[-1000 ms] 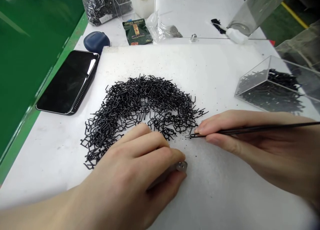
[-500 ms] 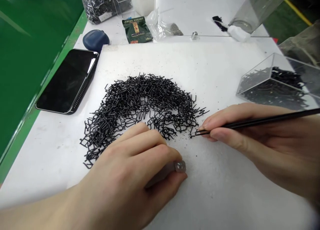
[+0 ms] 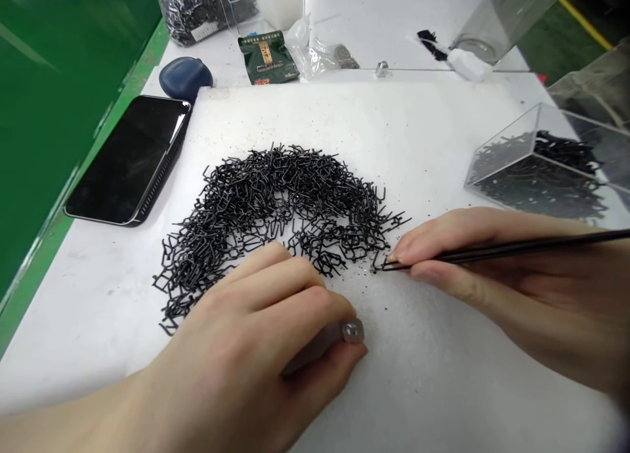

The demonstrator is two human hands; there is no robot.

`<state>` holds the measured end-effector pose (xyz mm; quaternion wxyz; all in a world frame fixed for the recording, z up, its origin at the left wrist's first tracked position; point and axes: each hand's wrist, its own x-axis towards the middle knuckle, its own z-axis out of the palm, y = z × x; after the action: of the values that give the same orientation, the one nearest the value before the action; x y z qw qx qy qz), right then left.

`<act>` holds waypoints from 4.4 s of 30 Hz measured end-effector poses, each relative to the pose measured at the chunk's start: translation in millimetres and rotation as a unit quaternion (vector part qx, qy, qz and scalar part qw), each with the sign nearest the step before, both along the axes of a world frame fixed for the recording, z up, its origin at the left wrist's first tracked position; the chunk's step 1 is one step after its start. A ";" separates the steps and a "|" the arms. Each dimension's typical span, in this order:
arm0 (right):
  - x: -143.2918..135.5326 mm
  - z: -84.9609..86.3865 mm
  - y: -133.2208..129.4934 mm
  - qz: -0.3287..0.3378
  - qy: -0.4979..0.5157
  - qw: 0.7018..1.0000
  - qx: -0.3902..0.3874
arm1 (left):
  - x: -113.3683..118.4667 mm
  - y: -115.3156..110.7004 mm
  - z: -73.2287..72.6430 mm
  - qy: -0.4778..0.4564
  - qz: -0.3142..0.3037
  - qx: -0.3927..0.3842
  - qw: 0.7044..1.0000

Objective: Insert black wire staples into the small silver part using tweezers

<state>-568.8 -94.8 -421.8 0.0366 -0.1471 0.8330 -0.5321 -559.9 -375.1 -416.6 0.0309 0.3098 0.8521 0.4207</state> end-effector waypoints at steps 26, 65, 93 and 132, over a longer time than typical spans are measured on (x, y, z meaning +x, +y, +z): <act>0.7 -0.6 2.5 -0.007 0.055 0.997 0.055 | 2.5 -1.3 -3.1 0.027 -0.019 0.001 0.999; -2.4 1.2 1.5 0.004 0.040 0.998 0.038 | 0.5 0.9 -1.7 0.013 -0.020 0.012 1.000; -3.5 1.2 1.7 0.001 0.033 0.999 0.029 | -0.1 1.1 -1.5 0.007 -0.011 0.010 1.000; 1.1 -2.9 5.2 -0.024 0.051 0.997 0.061 | 1.5 1.2 -3.9 0.008 -0.022 0.013 1.000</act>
<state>-567.6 -89.6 -424.6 -0.0095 -0.1515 0.8681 -0.4726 -558.3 -373.9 -420.5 0.0294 0.3318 0.8400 0.4283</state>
